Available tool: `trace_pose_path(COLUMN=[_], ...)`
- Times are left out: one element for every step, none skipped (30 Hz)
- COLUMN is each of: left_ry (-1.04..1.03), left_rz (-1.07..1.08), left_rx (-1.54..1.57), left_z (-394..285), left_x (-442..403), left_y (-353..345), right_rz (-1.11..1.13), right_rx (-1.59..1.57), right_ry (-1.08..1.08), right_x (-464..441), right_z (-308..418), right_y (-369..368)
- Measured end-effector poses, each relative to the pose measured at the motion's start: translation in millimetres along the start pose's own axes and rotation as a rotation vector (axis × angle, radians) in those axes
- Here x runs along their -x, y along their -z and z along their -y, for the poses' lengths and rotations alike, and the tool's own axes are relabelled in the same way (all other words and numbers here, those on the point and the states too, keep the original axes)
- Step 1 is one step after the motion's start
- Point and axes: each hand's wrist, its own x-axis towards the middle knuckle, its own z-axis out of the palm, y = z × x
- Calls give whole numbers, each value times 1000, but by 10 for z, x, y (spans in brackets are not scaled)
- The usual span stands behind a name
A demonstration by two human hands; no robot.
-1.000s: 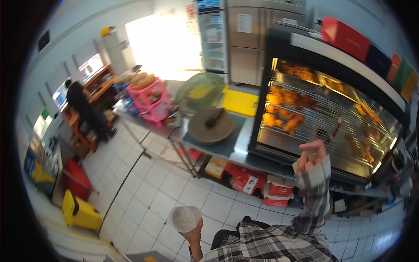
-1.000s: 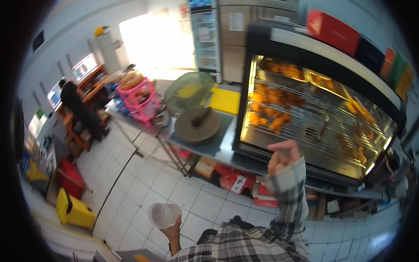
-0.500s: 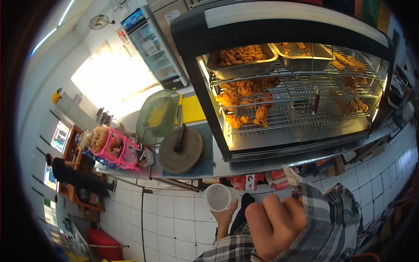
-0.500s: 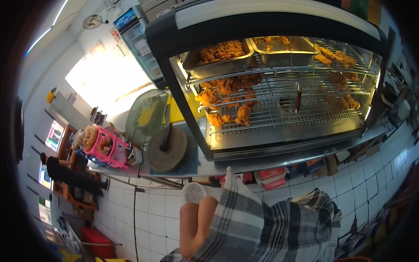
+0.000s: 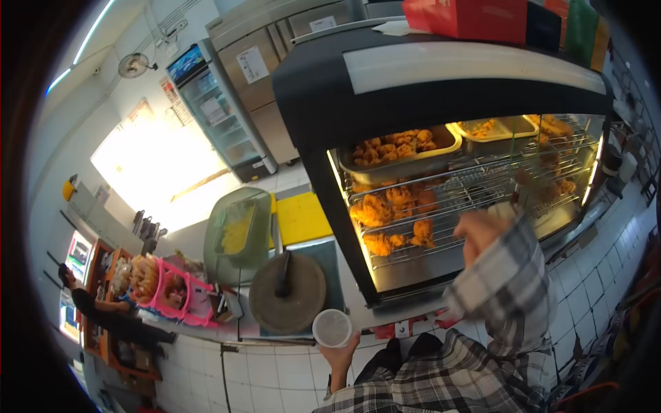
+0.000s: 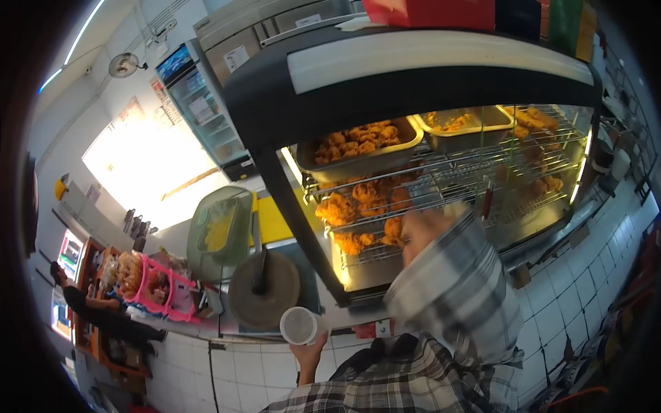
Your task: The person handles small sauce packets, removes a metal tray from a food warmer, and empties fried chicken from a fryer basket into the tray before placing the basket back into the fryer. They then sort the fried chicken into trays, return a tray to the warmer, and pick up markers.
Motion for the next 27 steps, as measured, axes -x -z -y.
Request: trace_pose_path(left_ry=[-29,-58,-87,-91,-95,-100,-91,-81,-68,-71,-71,-73,-76,-78,-79,-61,-43,-26,-25,-24,-22,-15,-6,4,1,-1,-3], left_rz=[-1,-8,-22,-25,-28,-30,-27,-26,-26,-33,-40,-44,-60,-77,-92,-99,-105,-111,-122,-134,-145,-154,-162,-170,-172,-173,-173], left_rx=[-14,-26,-41,-53,-66,-80,-84,-87,-91,-94,-102,-113,-102,-91,-83,-89,-94,-98,-105,-112,-118,-109,-101,-94,-115,-135,-155], left_z=[55,148,233,300,361,413,458,499,535,585,651,689,726,761,761,745,696,668,732,853,868,879,892,902,875,841,811], left_x=[-61,-113,-144,-167,-185,-200,-216,-233,-250,-267,-285,-312,-339,-358,-371,-381,-394,-413,-434,-457,-483,-503,-519,-528,-541,-556,-567], left_y=[-18,-45,-66,-95,-128,-159,-185,-221,-260,-301,-320,-349,-395,-430,-455,-478,-503,-534,-552,-563,-577,-598,-621,-632,-642,-651,-664], right_rz=[-132,-286,-437,-512,-587,-662,-683,-702,-719,-725,-736,-755,-775,-742,-709,-676,-694,-712,-729,-746,-762,-777,-835,-858,-879,-886,-894], right_rx=[-16,-15,-20,-14,-10,-6,50,105,159,198,304,336,368,365,360,355,368,381,393,359,326,293,282,303,324,324,324], right_ry=[111,110,115,166,218,269,286,305,324,384,369,345,323,283,241,199,219,240,261,278,296,313,332,341,348,356,363], right_x=[-107,-217,-335,-473,-610,-716,-769,-800,-832,-868,-850,-882,-921,-944,-964,-982,-1001,-1027,-1050,-1068,-1082,-1100,-1126,-1132,-1137,-1145,-1158], right_z=[-241,-445,-613,-749,-873,-961,-984,-989,-1007,-1012,-979,-1005,-1040,-1068,-1113,-1157,-1194,-1237,-1276,-1320,-1357,-1385,-1406,-1403,-1385,-1362,-1338], right_y=[-49,-114,-188,-239,-274,-301,-335,-383,-422,-429,-437,-463,-480,-463,-439,-416,-401,-388,-377,-366,-359,-360,-386,-388,-381,-380,-378])
